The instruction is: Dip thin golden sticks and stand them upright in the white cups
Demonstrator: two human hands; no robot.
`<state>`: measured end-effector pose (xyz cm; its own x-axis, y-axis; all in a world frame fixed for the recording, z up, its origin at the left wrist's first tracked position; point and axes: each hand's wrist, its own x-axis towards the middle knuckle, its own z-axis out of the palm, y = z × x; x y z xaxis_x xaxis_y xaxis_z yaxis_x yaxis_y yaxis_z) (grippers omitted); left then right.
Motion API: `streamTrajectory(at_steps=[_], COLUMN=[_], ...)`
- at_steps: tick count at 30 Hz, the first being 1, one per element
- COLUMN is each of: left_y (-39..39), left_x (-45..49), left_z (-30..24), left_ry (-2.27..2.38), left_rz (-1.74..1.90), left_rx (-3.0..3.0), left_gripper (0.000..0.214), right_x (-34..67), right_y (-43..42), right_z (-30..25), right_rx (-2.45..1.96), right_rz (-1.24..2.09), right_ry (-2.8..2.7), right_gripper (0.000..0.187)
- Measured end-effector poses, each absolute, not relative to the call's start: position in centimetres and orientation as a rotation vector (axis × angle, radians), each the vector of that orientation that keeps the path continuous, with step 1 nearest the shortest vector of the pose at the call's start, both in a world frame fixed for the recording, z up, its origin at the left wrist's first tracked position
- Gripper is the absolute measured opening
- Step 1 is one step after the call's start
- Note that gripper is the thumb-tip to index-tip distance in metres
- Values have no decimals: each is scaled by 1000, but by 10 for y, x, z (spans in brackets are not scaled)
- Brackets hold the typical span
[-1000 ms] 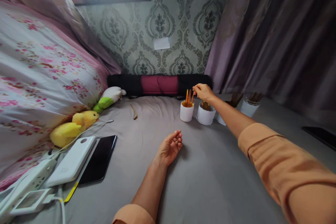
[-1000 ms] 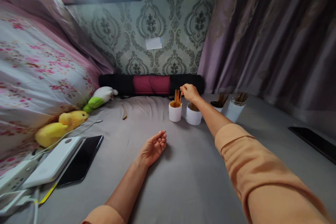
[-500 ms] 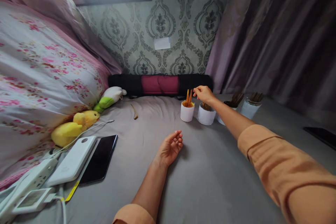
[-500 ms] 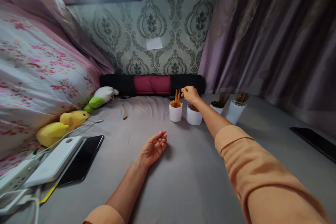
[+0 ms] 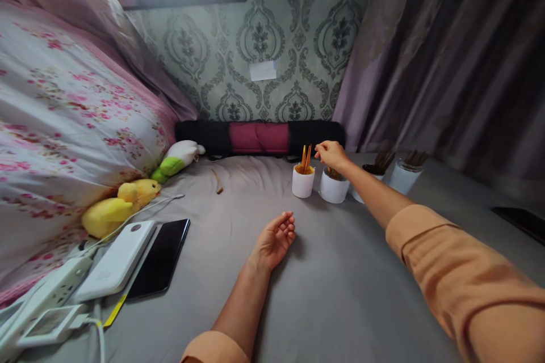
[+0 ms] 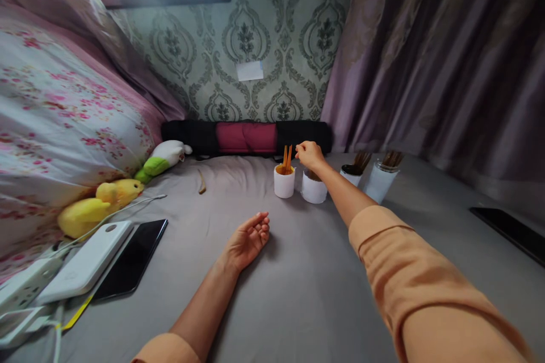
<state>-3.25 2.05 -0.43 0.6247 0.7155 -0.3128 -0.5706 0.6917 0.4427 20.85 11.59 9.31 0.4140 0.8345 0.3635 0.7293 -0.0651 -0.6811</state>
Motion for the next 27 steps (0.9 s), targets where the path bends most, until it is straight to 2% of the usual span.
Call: streamTrajectory(at_steps=[9,21,27], left_y=[21,21,21], left_x=[-32,-33,-33], left_z=[-5,-5,-6], left_ry=[487,491,482], left_rz=[751,748,758], left_rx=[313,313,317], left_gripper=[11,10,10], right_x=[213,171,153], right_y=[114,61,33], right_z=[89,94,78], right_rx=[-1759,-1336,-1296], right_rz=[91,519,672], right_ry=[-1171,-914,-860], right_gripper=[27,28,27])
